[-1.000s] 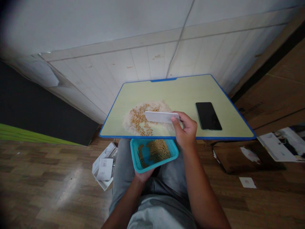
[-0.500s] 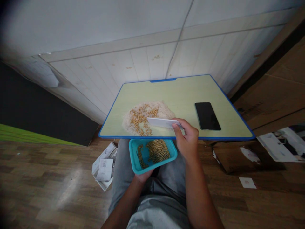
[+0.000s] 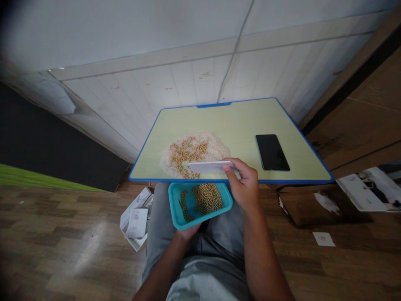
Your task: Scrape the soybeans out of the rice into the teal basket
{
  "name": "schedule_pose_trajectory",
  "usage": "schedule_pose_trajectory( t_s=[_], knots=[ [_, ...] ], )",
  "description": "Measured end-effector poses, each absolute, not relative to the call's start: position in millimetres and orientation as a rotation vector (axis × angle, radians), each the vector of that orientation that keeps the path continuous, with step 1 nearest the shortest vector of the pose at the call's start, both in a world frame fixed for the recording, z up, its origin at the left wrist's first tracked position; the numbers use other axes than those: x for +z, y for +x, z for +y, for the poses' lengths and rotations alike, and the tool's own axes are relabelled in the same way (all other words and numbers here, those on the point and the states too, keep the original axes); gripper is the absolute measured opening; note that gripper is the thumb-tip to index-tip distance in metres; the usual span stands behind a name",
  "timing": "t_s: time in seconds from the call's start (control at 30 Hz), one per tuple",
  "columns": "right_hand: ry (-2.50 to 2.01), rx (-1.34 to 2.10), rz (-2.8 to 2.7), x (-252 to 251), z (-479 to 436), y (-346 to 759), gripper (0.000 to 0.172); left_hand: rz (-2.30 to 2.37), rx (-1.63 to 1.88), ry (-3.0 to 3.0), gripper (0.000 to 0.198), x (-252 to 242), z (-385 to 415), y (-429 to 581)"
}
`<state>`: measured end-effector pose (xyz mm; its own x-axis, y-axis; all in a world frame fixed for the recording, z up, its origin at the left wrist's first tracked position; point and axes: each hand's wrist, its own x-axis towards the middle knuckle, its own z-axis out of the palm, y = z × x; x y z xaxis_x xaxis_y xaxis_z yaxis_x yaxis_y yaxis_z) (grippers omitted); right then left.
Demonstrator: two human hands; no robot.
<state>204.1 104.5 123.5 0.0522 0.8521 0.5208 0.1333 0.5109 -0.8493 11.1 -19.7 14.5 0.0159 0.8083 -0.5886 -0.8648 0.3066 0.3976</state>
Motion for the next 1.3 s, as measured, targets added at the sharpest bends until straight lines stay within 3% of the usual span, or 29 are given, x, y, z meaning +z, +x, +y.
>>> schedule_pose_trajectory(
  t_s=[0.67, 1.1, 1.3],
  knots=[
    [-0.958, 0.677, -1.273, 122, 98, 199, 0.016, 0.827, 1.321, -0.083, 0.058, 18, -23, 10],
    [-0.953, 0.700, -1.359, 122, 97, 198, 0.031, 0.851, 1.295, -0.011, 0.056, 10, -19, 11],
    [-0.935, 0.731, -1.321, 124, 95, 198, 0.027, 0.846, 1.326, -0.073, 0.058, 15, -21, 12]
  ],
)
